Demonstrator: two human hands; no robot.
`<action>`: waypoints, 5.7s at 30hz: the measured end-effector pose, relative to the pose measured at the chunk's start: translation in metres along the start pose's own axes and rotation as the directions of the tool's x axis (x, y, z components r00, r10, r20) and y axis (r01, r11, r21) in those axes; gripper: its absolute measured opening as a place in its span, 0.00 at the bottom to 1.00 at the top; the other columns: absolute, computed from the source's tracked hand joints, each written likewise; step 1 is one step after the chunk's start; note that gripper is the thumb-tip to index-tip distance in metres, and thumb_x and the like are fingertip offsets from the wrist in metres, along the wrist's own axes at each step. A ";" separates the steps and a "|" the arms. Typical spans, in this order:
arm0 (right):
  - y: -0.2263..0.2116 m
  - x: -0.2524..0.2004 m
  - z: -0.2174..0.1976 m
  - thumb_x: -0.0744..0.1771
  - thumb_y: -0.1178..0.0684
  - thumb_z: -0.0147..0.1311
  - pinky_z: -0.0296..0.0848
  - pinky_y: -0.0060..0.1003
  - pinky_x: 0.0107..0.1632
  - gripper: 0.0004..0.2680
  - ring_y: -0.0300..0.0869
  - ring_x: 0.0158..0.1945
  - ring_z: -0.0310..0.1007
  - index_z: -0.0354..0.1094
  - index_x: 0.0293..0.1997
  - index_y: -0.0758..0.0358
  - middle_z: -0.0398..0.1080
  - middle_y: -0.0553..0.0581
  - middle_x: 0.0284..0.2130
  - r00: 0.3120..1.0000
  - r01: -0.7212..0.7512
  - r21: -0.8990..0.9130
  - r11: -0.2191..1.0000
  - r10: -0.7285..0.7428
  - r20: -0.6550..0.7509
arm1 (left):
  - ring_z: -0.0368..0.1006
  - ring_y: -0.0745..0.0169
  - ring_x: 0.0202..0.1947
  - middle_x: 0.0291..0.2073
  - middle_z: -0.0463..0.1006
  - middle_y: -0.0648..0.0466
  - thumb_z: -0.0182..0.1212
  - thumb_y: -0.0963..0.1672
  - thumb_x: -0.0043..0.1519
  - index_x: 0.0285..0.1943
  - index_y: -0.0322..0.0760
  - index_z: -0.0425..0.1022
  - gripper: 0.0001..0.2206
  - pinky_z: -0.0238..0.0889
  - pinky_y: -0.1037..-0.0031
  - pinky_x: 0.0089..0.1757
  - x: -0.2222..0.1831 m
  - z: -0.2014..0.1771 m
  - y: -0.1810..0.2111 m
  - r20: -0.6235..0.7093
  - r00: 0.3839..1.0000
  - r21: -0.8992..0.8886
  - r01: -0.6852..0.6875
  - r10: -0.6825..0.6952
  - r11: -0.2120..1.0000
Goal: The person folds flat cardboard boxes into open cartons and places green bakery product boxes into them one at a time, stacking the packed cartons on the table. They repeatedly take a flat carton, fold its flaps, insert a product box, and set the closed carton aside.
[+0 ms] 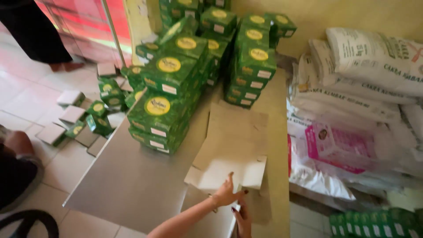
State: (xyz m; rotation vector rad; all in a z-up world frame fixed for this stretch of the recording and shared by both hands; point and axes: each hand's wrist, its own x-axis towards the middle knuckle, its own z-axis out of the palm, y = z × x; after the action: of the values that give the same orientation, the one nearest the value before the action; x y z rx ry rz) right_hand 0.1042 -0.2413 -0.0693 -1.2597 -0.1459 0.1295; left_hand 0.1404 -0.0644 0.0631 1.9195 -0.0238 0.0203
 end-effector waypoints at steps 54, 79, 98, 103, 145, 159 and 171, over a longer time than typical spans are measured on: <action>0.000 -0.018 -0.016 0.67 0.55 0.54 0.72 0.35 0.43 0.08 0.40 0.38 0.75 0.77 0.41 0.71 0.78 0.57 0.34 0.898 -0.204 -0.088 0.975 0.151 -0.414 | 0.78 0.36 0.40 0.41 0.81 0.39 0.57 0.40 0.62 0.67 0.32 0.56 0.23 0.73 0.56 0.39 -0.076 0.058 -0.049 0.126 0.991 0.072 0.032 -0.041 0.997; -0.017 -0.032 -0.016 0.66 0.61 0.50 0.72 0.41 0.54 0.10 0.47 0.52 0.73 0.69 0.53 0.69 0.74 0.59 0.47 0.909 -0.043 0.469 0.882 0.230 -0.349 | 0.77 0.32 0.40 0.45 0.80 0.37 0.62 0.47 0.62 0.77 0.40 0.54 0.33 0.72 0.53 0.42 -0.089 0.032 -0.003 0.207 0.973 0.096 -0.126 0.104 0.987; -0.121 -0.051 -0.031 0.65 0.54 0.54 0.64 0.46 0.62 0.22 0.48 0.63 0.63 0.53 0.68 0.63 0.62 0.60 0.61 0.906 0.183 -0.280 0.942 -0.272 -0.324 | 0.72 0.42 0.56 0.53 0.75 0.39 0.60 0.47 0.70 0.64 0.35 0.65 0.17 0.67 0.59 0.55 -0.097 0.028 -0.004 0.298 0.953 -0.215 0.004 0.061 0.977; -0.118 -0.029 -0.016 0.67 0.54 0.56 0.68 0.49 0.60 0.16 0.55 0.57 0.69 0.65 0.60 0.71 0.69 0.67 0.55 0.841 0.464 -0.483 0.743 -0.541 -0.024 | 0.69 0.47 0.61 0.58 0.71 0.40 0.57 0.43 0.73 0.68 0.32 0.59 0.18 0.65 0.60 0.60 -0.106 0.008 0.003 0.295 0.939 -0.503 -0.003 0.175 0.864; -0.249 -0.060 0.082 0.65 0.62 0.56 0.73 0.42 0.53 0.07 0.51 0.53 0.75 0.74 0.46 0.70 0.74 0.65 0.49 0.797 0.569 -0.572 0.591 -0.568 0.207 | 0.75 0.60 0.56 0.56 0.79 0.52 0.74 0.40 0.56 0.61 0.34 0.74 0.23 0.71 0.65 0.55 -0.061 -0.025 0.007 0.185 0.893 -0.462 -0.289 0.410 0.838; -0.211 -0.019 0.053 0.66 0.57 0.59 0.72 0.37 0.50 0.14 0.42 0.49 0.72 0.60 0.54 0.70 0.69 0.60 0.52 0.841 0.517 -0.505 0.691 -0.519 0.150 | 0.75 0.45 0.52 0.51 0.80 0.42 0.61 0.40 0.63 0.58 0.30 0.76 0.15 0.68 0.64 0.53 -0.065 -0.059 0.108 0.231 0.807 -0.220 -0.501 0.543 0.837; -0.257 0.030 0.027 0.66 0.57 0.62 0.66 0.43 0.57 0.15 0.48 0.55 0.67 0.66 0.56 0.70 0.68 0.65 0.50 0.811 0.425 -0.619 0.660 -0.581 -0.063 | 0.74 0.49 0.48 0.45 0.78 0.40 0.71 0.38 0.44 0.54 0.24 0.72 0.26 0.67 0.67 0.49 -0.059 -0.102 0.052 -0.585 0.737 0.108 -0.344 0.339 0.933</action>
State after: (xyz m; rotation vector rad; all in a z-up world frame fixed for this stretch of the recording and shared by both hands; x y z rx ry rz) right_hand 0.1331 -0.2877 0.1845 -1.7900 -0.3295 -0.6238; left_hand 0.0802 0.0142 0.1456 1.7992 0.0479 0.8790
